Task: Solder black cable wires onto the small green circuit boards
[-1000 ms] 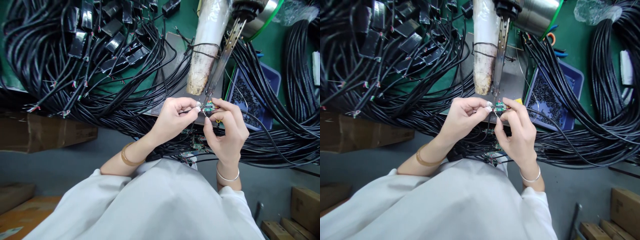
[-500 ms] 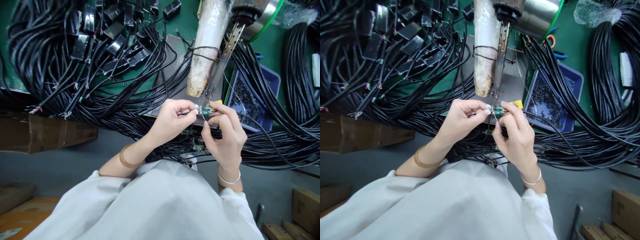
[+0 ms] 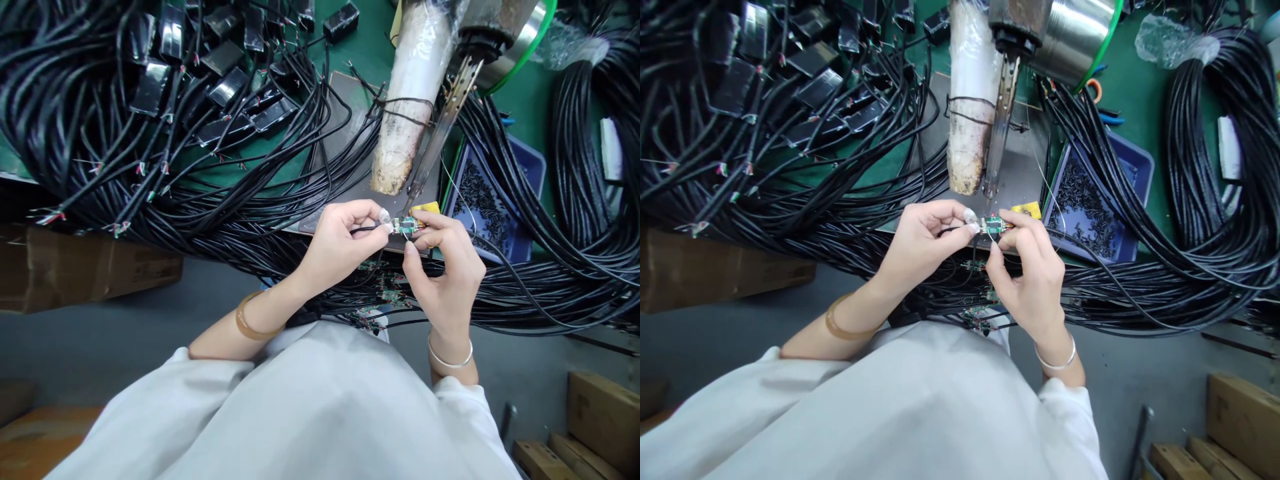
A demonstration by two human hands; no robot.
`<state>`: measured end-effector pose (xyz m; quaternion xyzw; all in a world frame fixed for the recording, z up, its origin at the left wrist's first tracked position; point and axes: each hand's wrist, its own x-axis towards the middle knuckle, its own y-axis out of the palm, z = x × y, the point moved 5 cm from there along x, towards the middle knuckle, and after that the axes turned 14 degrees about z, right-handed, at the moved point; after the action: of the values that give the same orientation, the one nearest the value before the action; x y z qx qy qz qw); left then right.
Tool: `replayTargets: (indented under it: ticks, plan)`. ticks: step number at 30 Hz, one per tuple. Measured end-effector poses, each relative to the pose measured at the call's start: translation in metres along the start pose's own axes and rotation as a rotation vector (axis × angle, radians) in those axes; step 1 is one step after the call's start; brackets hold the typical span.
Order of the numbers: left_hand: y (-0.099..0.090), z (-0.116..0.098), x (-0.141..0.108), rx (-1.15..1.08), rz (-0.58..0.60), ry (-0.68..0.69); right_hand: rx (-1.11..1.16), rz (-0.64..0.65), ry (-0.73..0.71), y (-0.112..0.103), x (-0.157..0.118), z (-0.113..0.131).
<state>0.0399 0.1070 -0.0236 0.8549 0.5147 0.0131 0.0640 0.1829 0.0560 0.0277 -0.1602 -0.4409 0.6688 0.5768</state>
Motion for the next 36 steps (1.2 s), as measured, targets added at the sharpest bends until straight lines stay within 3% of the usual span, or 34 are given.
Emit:
replayTargets:
  ticks: [36]
  plan:
    - [0.002,-0.015,0.006,0.076,-0.011,0.023,-0.039,-0.040,0.006,-0.006,0.004,0.002]
